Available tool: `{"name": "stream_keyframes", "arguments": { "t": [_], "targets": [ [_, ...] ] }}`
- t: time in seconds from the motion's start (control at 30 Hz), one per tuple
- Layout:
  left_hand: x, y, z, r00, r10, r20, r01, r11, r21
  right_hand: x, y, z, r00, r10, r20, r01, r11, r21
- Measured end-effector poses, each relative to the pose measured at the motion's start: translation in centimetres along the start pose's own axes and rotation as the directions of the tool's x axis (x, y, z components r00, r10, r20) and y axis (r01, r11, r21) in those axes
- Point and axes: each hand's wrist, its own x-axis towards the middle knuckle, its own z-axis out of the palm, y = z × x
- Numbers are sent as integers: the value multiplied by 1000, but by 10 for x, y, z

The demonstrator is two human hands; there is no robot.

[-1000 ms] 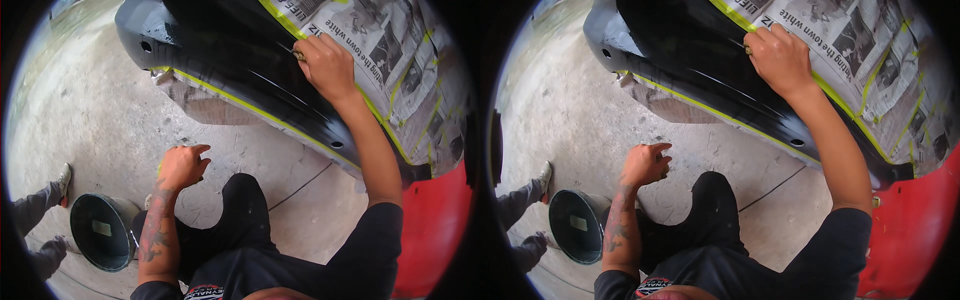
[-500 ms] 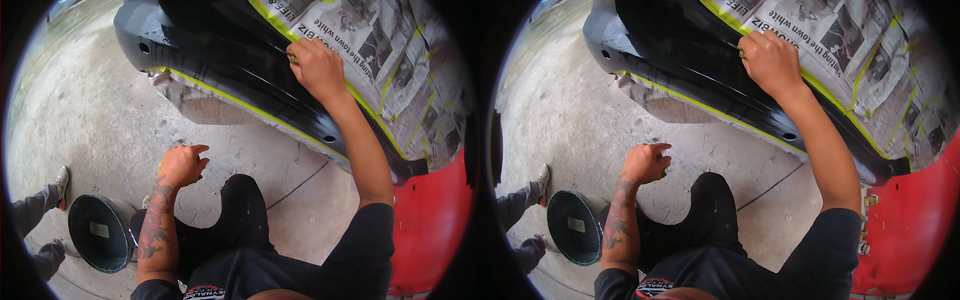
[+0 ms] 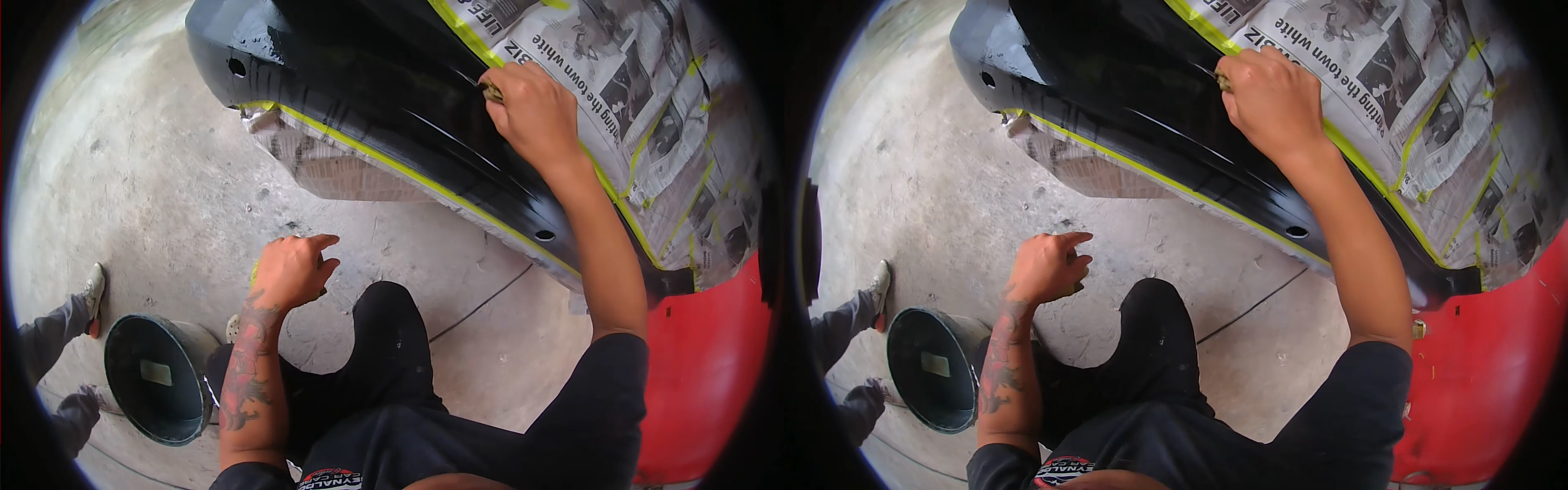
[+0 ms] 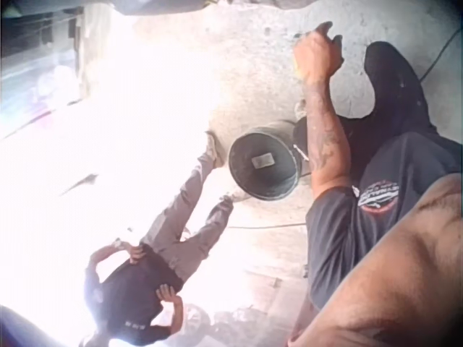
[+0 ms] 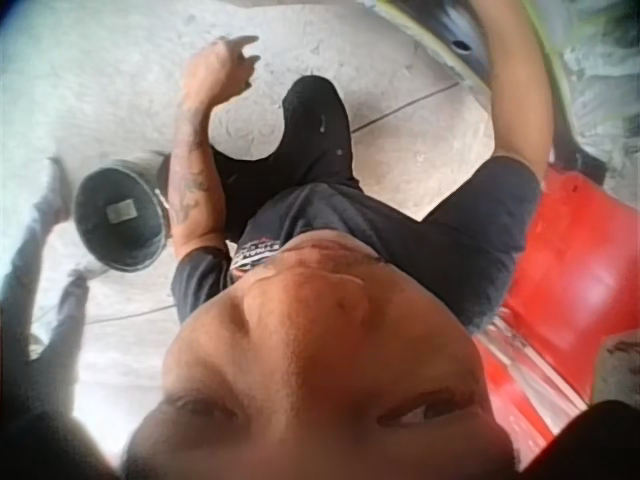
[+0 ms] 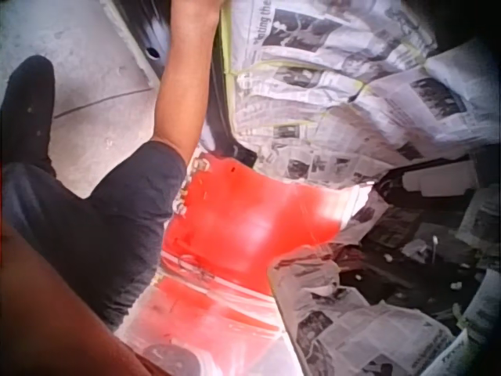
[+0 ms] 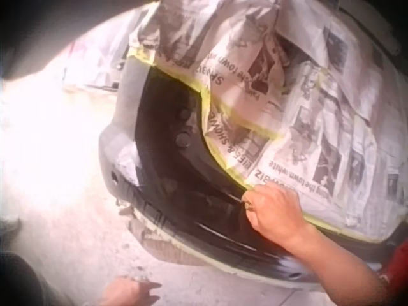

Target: Wet sanding a freshly painted car bumper to smooth the surface.

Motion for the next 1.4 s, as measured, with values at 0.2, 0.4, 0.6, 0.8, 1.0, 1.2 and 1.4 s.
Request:
{"name": "stream_keyframes", "arguments": {
  "t": [0.2, 0.4, 0.6, 0.8, 1.0, 1.2, 1.4],
  "targets": [
    [10, -3, 11, 999, 9, 52, -6, 999, -42, 25, -12, 14, 991, -68, -116, 64, 997, -37],
    [12, 8, 3, 999, 45, 11, -44, 997, -69, 10, -5, 7, 992, -42, -116, 43, 999, 2],
    [-2, -6, 11, 999, 44, 25, -45, 998, 38, 2, -6, 7, 992, -58, -109, 59, 998, 8],
    [3, 7, 3, 1000, 27, -5, -27, 990, -136, 27, -11, 17, 975, -98, -200, 101, 995, 3],
    [-9, -2, -3, 1000, -10, -5, 9, 997, -78, -22, 10, -5, 998, -22, -59, 22, 1000, -14],
    [-9, -17, -6, 1000, 4, -26, -4, 1000, -1, -13, 2, -6, 994, -23, -105, 24, 1000, 11],
    [-4, -12, -3, 1000, -7, 6, 7, 997, -83, 18, 3, 10, 965, -196, -174, 183, 979, -86]
  ]
}}
